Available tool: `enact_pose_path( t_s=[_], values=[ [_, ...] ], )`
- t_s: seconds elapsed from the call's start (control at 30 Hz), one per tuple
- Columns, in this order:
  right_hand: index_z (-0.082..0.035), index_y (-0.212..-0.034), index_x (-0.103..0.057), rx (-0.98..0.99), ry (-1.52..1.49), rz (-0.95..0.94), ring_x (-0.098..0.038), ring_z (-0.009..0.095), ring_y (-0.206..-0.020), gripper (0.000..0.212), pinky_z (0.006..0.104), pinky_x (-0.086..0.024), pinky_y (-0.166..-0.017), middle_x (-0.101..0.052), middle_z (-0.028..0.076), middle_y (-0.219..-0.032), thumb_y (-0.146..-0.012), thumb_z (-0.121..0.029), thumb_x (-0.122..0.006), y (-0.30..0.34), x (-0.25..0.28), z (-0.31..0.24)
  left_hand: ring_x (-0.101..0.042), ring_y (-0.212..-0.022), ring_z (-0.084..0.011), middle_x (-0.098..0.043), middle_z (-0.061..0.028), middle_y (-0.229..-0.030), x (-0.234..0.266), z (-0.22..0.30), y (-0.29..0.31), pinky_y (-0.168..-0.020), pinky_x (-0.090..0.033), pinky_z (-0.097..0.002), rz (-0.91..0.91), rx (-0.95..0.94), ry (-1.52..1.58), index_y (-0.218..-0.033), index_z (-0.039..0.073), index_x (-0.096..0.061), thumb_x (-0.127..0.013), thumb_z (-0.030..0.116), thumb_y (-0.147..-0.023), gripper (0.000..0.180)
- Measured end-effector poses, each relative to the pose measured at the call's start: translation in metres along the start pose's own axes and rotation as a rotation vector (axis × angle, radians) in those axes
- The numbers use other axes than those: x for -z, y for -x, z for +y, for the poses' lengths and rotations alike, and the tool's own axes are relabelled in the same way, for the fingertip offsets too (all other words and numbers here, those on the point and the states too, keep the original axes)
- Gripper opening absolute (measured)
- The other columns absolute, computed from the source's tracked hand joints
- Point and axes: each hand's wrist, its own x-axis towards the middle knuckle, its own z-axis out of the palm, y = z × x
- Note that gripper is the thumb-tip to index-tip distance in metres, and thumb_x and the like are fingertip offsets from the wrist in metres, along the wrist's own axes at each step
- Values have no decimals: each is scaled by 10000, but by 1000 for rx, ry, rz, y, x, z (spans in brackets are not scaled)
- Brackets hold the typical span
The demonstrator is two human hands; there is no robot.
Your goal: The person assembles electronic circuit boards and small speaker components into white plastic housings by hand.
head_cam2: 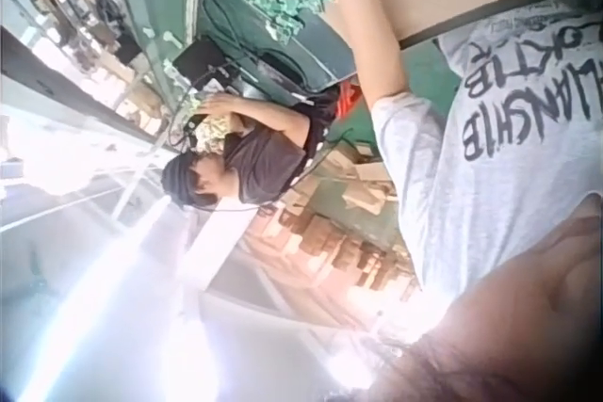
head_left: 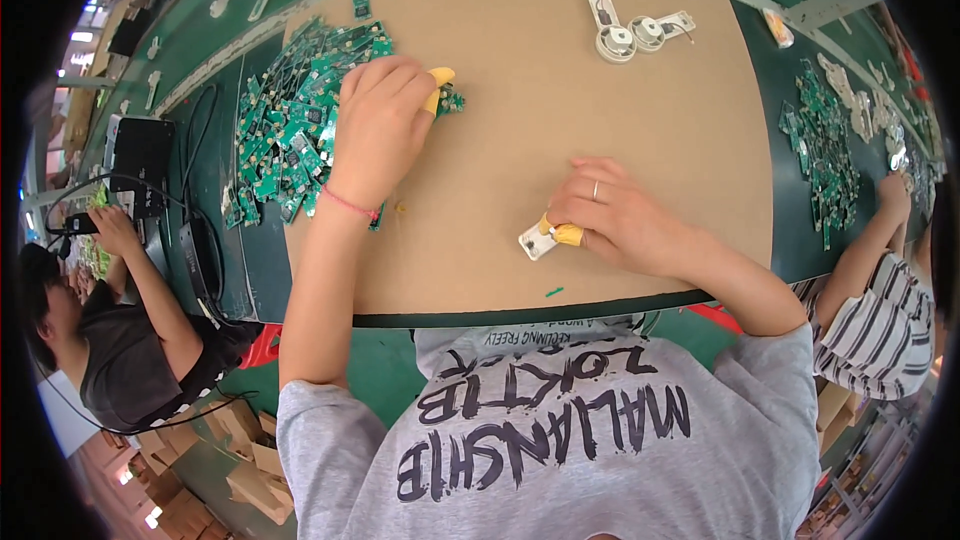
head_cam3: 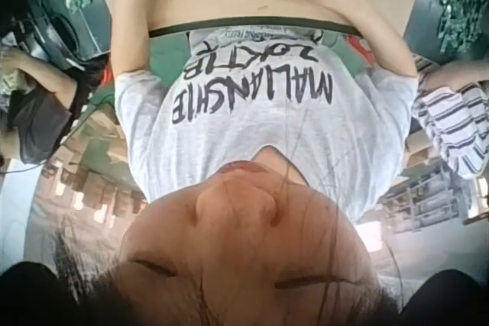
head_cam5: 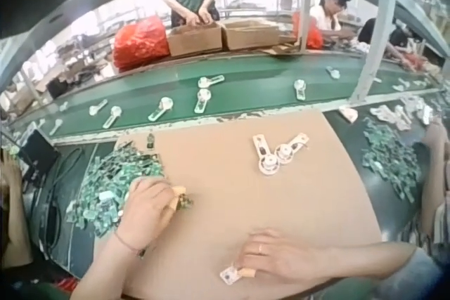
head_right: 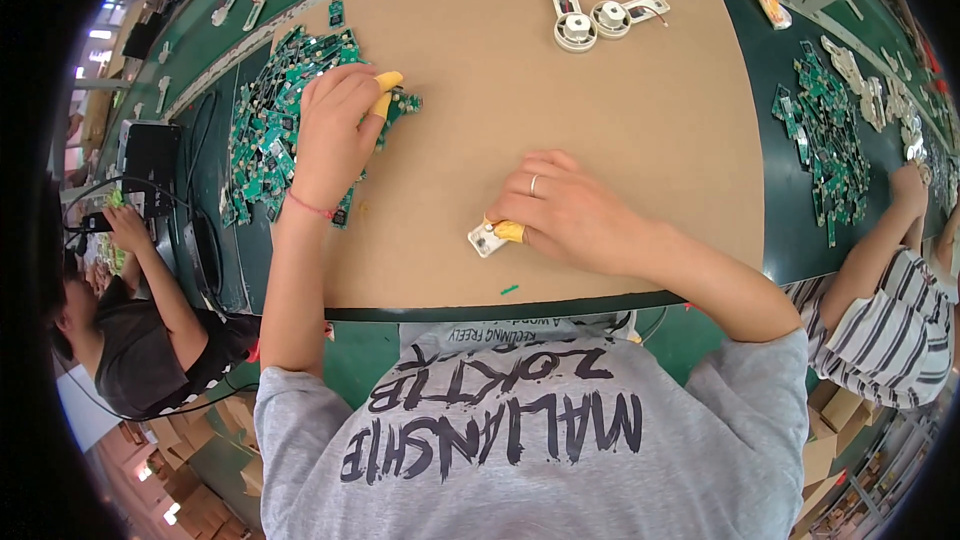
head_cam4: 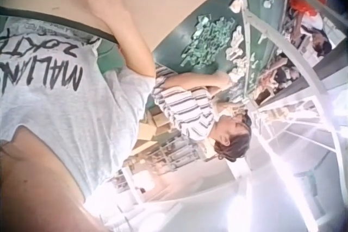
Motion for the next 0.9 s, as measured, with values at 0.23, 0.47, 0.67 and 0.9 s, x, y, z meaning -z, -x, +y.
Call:
enact_pose_path(
  t_s=[0.23,0.47,0.67,0.9],
  values=[
    [-64,-940,-572,-142,-137,86,-530,207,-837,189,339,-379,-843,-567,41,-787,-752,-52,-581,1,-3,-3,-522,-821,-37,-538,-2,-907,5,56,16,-640,-412,-159,182,868,1269,-1194,40,-458,-514,-53,-811,398],
    [-9,-905,-536,-383,-339,152,-535,146,-735,113,265,-448,-643,-536,65,-814,-795,-15,-512,-4,9,-22,-522,-732,-154,-488,-54,-851,8,95,44,-616,-415,-244,-83,316,146,-979,40,-590,-574,-32,-737,253],
    [-3,-880,-518,-456,-489,177,-468,98,-664,97,222,-418,-599,-516,42,-794,-799,-37,-477,-11,16,-46,-503,-731,-136,-516,-53,-910,15,119,33,-614,-404,-225,190,706,1131,-965,10,-587,-569,-47,-727,245],
    [-19,-867,-524,-564,-1089,302,-449,14,-590,95,175,-366,-503,-510,-28,-683,-841,-98,-478,-14,11,-54,-521,-708,-166,-542,-76,-870,22,131,23,-586,-415,-242,349,507,824,-926,20,-610,-594,-63,-679,262]
  ],
)
